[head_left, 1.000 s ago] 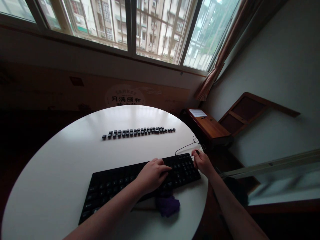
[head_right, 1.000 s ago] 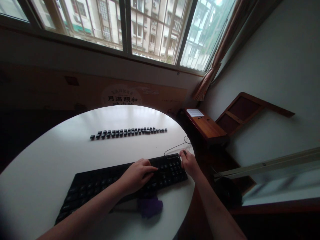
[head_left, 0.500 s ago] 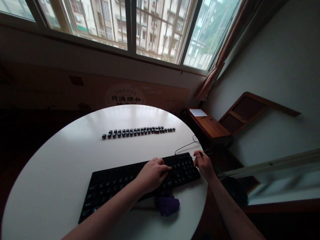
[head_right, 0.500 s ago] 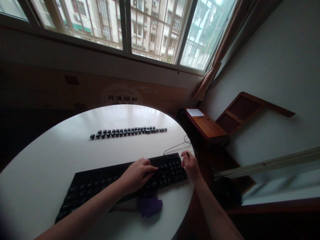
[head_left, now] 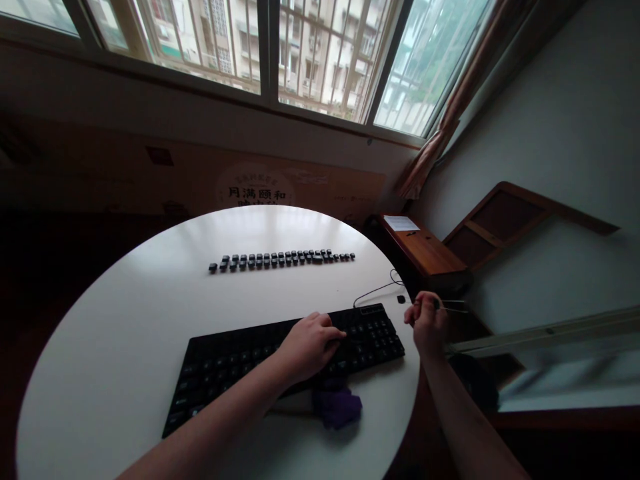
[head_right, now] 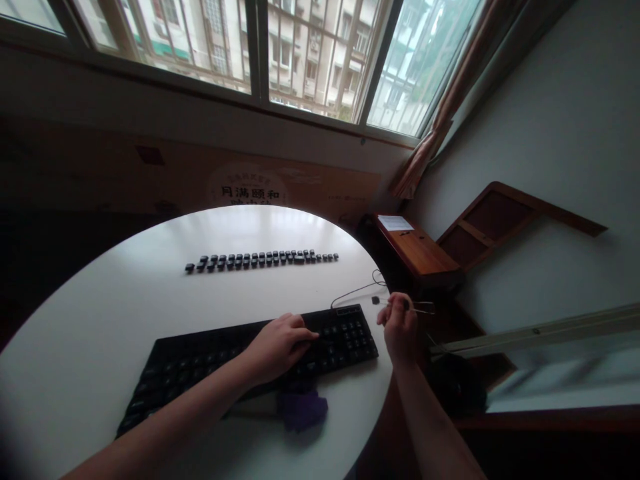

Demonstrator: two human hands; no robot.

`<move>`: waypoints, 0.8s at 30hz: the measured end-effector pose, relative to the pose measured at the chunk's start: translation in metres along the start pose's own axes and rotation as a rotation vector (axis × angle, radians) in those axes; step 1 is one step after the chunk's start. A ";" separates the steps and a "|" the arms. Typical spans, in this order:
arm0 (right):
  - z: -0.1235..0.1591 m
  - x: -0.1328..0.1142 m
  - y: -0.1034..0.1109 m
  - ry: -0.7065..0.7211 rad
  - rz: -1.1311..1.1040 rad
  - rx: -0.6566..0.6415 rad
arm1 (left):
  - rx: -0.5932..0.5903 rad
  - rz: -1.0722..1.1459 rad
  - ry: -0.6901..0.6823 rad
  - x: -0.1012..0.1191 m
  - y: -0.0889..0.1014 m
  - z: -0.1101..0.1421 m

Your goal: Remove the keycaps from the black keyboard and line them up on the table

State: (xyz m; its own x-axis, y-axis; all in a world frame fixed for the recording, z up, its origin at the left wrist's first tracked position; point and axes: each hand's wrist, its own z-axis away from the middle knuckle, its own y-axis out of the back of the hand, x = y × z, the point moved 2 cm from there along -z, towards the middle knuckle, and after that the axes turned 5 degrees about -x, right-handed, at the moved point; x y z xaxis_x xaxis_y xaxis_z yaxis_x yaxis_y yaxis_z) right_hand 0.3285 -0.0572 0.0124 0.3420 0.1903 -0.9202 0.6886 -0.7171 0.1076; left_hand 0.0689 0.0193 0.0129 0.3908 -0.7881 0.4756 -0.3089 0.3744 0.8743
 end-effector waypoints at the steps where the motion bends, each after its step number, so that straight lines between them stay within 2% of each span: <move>1: -0.004 -0.009 0.000 0.036 -0.001 -0.025 | 0.001 0.005 0.001 0.000 0.000 0.000; 3: -0.005 -0.027 -0.004 0.098 0.024 -0.150 | 0.002 0.024 0.004 -0.001 0.000 0.001; 5: 0.006 -0.043 -0.013 0.121 0.023 -0.334 | 0.021 0.075 0.012 -0.001 0.003 0.003; 8: 0.038 -0.062 -0.033 0.120 -0.027 -0.618 | 0.101 0.203 0.015 0.003 0.012 0.008; 11: 0.069 -0.075 -0.050 0.158 -0.056 -0.776 | 0.162 0.301 -0.017 0.011 0.022 0.014; 16: 0.083 -0.087 -0.059 0.245 0.014 -0.832 | 0.151 0.288 0.039 0.018 0.026 0.021; 18: 0.079 -0.092 -0.056 0.321 0.110 -0.774 | 0.168 0.296 0.058 0.016 0.025 0.021; 22: 0.064 -0.103 -0.049 0.467 0.340 -0.542 | 0.208 0.388 0.096 0.010 0.026 0.020; 24: 0.058 -0.103 -0.052 0.510 0.376 -0.589 | 0.208 0.453 0.089 0.008 0.026 0.020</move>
State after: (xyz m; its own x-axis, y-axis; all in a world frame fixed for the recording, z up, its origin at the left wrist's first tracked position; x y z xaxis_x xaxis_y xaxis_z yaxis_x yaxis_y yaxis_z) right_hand 0.2206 -0.0786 0.0796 0.7617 0.3887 -0.5184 0.6431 -0.3553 0.6784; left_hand 0.0468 0.0131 0.0380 0.2469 -0.5214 0.8168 -0.6270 0.5567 0.5449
